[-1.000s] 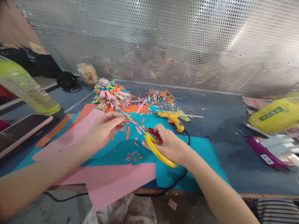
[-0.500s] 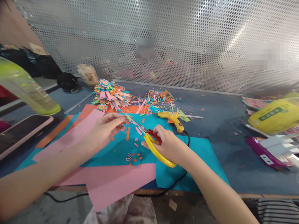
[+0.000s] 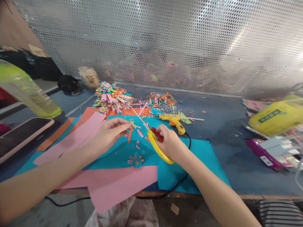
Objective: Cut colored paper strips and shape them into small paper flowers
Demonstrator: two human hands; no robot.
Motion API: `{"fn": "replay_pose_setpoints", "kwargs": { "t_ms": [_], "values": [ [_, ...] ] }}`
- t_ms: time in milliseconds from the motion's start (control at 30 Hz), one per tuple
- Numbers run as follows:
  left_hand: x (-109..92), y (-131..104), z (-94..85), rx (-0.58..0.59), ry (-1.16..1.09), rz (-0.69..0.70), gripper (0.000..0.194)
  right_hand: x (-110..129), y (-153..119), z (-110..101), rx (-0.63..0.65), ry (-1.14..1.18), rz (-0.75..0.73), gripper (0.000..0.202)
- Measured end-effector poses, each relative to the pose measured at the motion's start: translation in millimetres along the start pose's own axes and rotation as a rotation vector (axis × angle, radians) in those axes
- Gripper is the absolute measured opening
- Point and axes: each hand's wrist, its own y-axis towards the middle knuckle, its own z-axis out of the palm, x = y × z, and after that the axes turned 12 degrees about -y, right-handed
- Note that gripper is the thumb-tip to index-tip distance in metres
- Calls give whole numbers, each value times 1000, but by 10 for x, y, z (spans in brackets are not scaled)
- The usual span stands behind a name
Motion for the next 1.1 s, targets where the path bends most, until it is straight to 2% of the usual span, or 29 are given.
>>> {"fn": "replay_pose_setpoints", "kwargs": {
  "t_ms": [133, 233, 333, 367, 433, 533, 600, 933, 1033, 1100],
  "values": [
    [14, -65, 38, 166, 265, 56, 13, 48, -27, 23, 0, 398, 25, 32],
    [-3, -123, 29, 256, 468, 224, 11, 117, -58, 9, 9, 650, -60, 32],
    [-95, -176, -23, 443, 671, 419, 13, 171, -80, 0, 55, 727, -79, 30],
    [-138, -192, -41, 535, 701, 419, 19, 178, -85, 3, 81, 736, -74, 31],
    [-216, -221, -65, 607, 714, 356, 26, 183, -96, 16, 136, 753, -83, 33],
    [-267, -247, -73, 630, 708, 232, 23, 186, -115, 38, 206, 783, -100, 35],
    [-249, -254, -71, 656, 726, 208, 22, 193, -127, 44, 228, 798, -89, 35],
    [-198, -259, -50, 707, 890, 338, 23, 147, -141, 52, 259, 846, -94, 37],
    [-149, -267, -86, 646, 853, 438, 25, 145, -139, 49, 248, 860, -101, 36],
    [-109, -276, -111, 617, 833, 448, 26, 148, -138, 45, 240, 863, -106, 36]
  ]
}}
